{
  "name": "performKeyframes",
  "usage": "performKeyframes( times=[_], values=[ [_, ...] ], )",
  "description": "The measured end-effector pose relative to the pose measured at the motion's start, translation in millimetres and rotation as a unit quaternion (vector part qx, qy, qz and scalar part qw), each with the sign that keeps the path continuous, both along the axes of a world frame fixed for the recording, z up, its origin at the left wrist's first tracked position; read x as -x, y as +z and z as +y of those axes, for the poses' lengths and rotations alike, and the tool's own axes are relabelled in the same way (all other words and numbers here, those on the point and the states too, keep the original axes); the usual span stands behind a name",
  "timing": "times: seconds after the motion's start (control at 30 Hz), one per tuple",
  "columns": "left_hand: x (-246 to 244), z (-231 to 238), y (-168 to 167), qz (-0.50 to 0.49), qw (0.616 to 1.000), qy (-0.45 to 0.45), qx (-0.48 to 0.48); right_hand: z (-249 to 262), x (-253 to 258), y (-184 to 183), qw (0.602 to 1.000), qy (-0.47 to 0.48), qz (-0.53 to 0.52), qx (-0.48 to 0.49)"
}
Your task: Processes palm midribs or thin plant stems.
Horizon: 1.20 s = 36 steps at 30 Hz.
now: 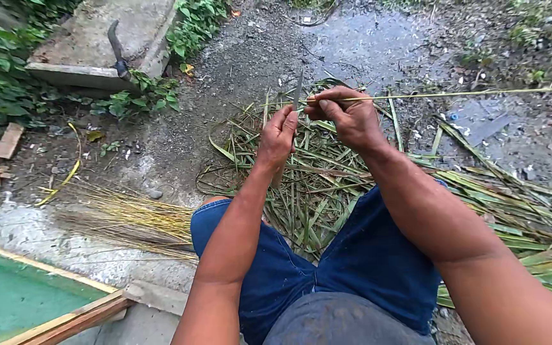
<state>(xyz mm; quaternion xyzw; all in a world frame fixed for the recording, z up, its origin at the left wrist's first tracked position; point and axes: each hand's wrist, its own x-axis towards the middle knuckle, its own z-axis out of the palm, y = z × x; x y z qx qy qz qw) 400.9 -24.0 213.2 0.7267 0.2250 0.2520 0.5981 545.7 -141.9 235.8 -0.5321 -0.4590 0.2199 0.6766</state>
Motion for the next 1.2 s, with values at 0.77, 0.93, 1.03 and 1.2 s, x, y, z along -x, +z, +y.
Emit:
performKeyframes(
  times=[0.77,0.93,1.03,1.2],
  values=[
    [-2.2,28.6,-12.1,0.048,0.973,0.173,0.146,-6.7,-13.6,5.4,0.995,-0.075,0.051,-0.027],
    [-5.0,-9.5,-1.1,0.056,0.994,0.062,-0.070,3.4,-0.1,-0.4,0.996,-0.068,0.051,-0.008],
    [-4.0,-9.6,-3.0,0.069,0.990,0.044,-0.117,5.8,5.0,0.2,0.997,-0.053,0.052,0.004],
    [-5.2,-4.1,-6.8,0.098,0.978,0.062,-0.172,9.4,5.5,-3.9,0.997,-0.064,0.052,0.013]
  ],
)
